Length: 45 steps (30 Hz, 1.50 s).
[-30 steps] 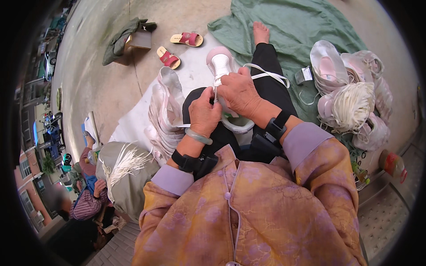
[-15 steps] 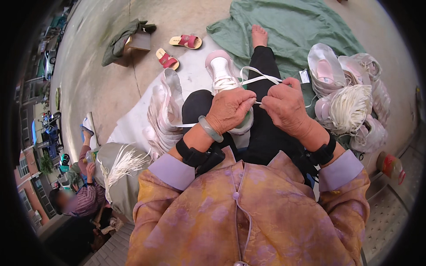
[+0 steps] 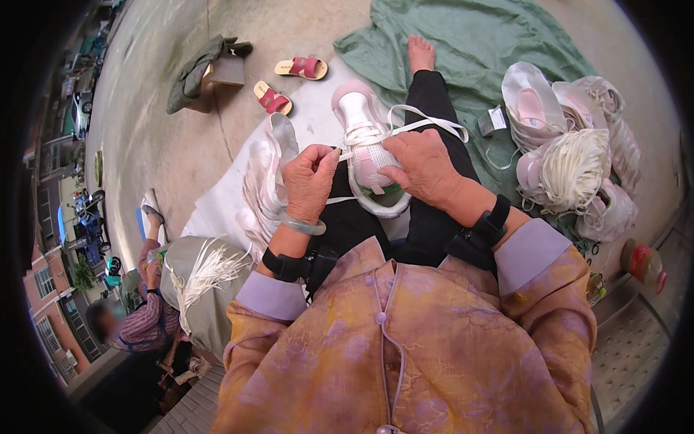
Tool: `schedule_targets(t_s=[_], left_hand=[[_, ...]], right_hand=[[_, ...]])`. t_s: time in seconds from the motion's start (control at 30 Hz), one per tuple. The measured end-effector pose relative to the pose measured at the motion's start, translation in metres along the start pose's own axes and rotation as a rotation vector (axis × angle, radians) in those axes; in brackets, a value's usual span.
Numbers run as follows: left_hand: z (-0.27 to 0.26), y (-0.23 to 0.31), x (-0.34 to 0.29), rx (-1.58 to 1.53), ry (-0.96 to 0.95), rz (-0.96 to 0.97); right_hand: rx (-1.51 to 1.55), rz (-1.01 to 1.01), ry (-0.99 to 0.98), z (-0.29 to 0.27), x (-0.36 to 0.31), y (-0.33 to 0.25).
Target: The recorder is lacing a shoe by hand while sitting on the ground.
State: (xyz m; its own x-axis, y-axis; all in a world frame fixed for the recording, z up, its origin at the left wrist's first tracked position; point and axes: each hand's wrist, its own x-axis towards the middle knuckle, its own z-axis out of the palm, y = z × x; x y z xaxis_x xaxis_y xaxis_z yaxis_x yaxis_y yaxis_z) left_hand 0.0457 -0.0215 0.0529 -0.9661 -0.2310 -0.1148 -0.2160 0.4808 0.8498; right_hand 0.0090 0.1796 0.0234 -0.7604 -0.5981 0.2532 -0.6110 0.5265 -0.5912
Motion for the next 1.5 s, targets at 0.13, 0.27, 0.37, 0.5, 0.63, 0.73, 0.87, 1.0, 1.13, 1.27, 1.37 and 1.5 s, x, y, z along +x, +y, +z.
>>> schedule_targets(t_s=[0.13, 0.27, 0.37, 0.5, 0.63, 0.73, 0.87, 1.0, 1.13, 1.27, 1.37, 1.5], left_hand=[[0.004, -0.007, -0.003, 0.293, -0.047, 0.409], [0.020, -0.005, -0.005, 0.537, -0.139, 0.606], [0.022, -0.014, 0.001, 0.792, -0.114, 0.751], [0.022, -0.018, 0.002, 0.878, -0.128, 0.809], [0.017, -0.030, 0.004, 0.762, -0.160, 0.655], [0.020, -0.034, 0.004, 0.718, -0.130, 0.595], [0.025, -0.030, 0.003, 0.769, -0.097, 0.621], [0.024, -0.028, 0.004, 0.769, -0.124, 0.633], [0.027, -0.029, 0.003, 0.763, -0.137, 0.598], [0.027, -0.030, 0.004, 0.698, -0.154, 0.590], [0.027, -0.032, 0.005, 0.675, -0.166, 0.573], [0.024, -0.029, 0.005, 0.665, -0.192, 0.573]], right_hand=[[-0.003, 0.047, -0.026, 0.012, 0.004, 0.001], [0.053, 0.105, -0.088, 0.015, 0.010, 0.006], [0.069, 0.136, -0.133, 0.016, 0.010, 0.010], [0.055, 0.155, -0.171, 0.015, 0.008, 0.013], [0.024, 0.098, -0.119, 0.018, 0.005, 0.013], [0.003, 0.057, -0.049, 0.023, 0.001, 0.017], [-0.004, 0.030, -0.026, 0.024, -0.001, 0.018], [-0.007, 0.009, -0.012, 0.023, -0.001, 0.017], [-0.006, 0.017, -0.012, 0.025, -0.002, 0.018], [0.001, 0.018, -0.028, 0.024, -0.001, 0.018], [-0.001, 0.026, -0.058, 0.024, 0.000, 0.018], [0.029, 0.039, -0.070, 0.023, 0.000, 0.016]])
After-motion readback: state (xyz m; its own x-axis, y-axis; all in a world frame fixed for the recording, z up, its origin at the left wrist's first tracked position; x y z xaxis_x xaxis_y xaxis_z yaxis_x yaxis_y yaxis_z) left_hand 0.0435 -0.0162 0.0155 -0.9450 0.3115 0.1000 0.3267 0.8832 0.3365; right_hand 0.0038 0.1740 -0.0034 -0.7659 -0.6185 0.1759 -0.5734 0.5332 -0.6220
